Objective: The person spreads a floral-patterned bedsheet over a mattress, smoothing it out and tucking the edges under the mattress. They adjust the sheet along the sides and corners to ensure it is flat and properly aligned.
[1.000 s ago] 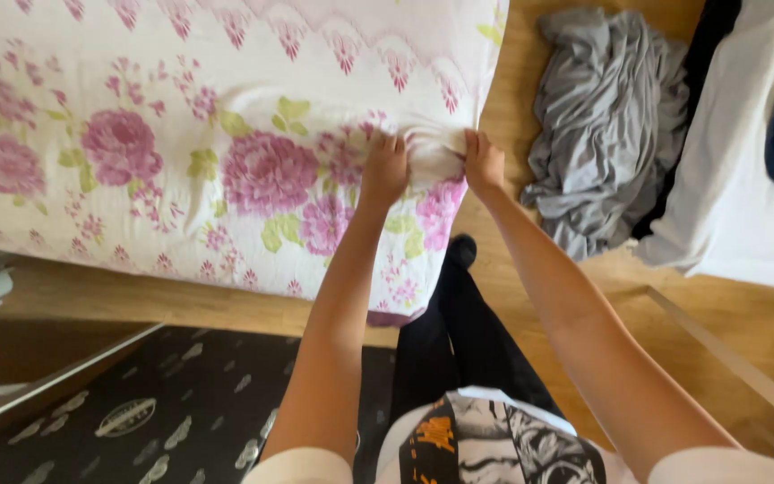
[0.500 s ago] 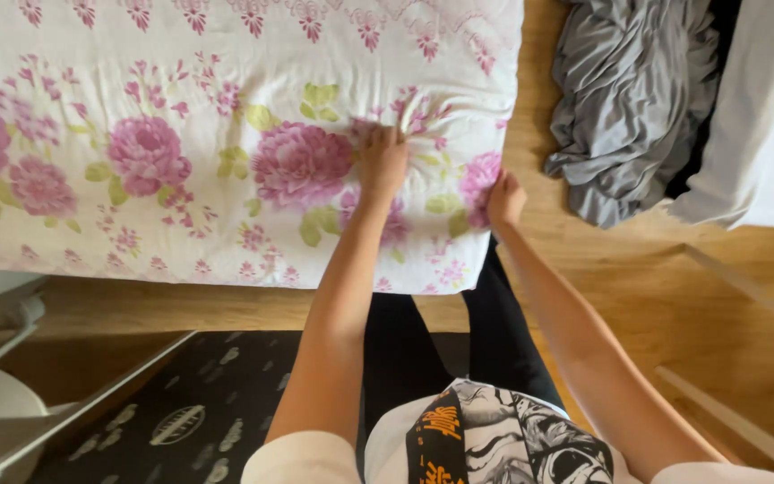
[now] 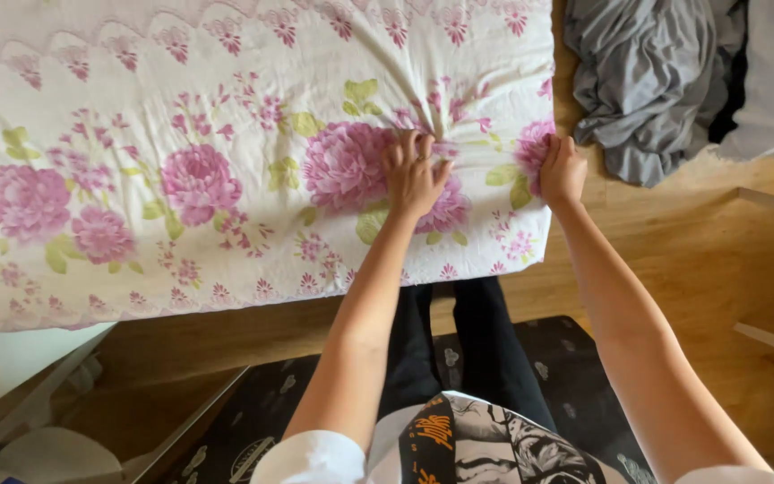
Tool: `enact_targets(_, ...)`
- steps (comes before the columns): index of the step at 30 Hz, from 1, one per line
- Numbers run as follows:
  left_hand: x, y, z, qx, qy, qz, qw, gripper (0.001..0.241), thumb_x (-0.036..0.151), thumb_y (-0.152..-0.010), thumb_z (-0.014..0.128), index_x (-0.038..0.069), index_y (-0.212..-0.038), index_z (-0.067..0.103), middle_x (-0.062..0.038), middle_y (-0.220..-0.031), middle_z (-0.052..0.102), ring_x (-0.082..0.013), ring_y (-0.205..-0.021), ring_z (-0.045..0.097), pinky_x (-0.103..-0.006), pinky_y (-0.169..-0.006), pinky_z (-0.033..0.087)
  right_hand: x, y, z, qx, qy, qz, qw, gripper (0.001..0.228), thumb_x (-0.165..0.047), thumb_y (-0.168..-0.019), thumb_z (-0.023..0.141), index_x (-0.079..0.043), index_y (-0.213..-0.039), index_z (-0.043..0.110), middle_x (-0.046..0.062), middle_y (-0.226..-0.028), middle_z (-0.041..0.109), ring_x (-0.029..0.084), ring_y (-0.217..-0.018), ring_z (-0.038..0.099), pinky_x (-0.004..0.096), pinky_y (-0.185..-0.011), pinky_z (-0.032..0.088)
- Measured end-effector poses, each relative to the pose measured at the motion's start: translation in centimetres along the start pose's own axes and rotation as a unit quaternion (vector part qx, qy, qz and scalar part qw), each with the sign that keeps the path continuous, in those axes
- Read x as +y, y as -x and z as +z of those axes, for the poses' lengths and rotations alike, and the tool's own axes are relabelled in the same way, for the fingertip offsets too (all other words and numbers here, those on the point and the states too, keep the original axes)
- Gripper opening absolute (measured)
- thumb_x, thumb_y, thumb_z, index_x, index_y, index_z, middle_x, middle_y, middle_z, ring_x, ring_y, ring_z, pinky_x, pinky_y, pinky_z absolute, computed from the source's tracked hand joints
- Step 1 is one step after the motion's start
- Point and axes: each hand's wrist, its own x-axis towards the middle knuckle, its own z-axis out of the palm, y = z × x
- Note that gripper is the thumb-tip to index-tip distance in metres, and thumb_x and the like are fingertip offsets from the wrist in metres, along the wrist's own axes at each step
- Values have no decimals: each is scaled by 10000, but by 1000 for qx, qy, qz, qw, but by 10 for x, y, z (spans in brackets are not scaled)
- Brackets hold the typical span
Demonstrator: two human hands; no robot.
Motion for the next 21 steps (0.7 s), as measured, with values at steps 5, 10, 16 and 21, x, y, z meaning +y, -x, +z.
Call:
enact_targets(5, -15, 44, -47, -33, -130, -28, 991, 800, 760, -944, 445, 301, -1593, 353, -124, -1658, 320, -318, -1565, 207, -681, -1199, -5, 54, 0, 45, -122, 126, 71, 982, 496, -588, -1151, 350, -158, -1051, 578, 271, -838, 732, 507, -790, 734, 618, -628, 577)
enact_targets(10, -24, 57, -26, -149, -123, -86, 977, 807, 654, -979, 427, 411, -1630, 16, -43, -1729, -61, -353, -1578, -45, -720, -1224, -30, -110, 9, -77, -120, 105, 5, 987, 553, -419, -971, 703, -79, -1385, 569, 179, -1525, 293, 354, -1369, 290, 569, -1121, 237)
enact_targets(16, -43, 78, 18, 65, -160, 46, 984, 588, 354, -883, 746, 238, -1433, 574, -172, -1558, 449, -556, -1413, 357, -823, -1004, 323, -147, 62, -64, -236, 76, -184, 951, 781, -644, -1047, 375, -250, -1683, 151, 143, -1742, 66, 404, -1589, 7, 670, -1230, -34)
enact_targets(21, -35, 110, 8, 89, -122, 62, 987, 496, 175, -897, 653, 124, -1389, 609, -185, -1542, 485, -541, -1390, 419, -765, -1030, 347, -131, 88, -65, -233, 99, -202, 946, 838, -743, -984, 368, -308, -1674, 176, 134, -1742, 80, 411, -1586, 10, 667, -1241, -5)
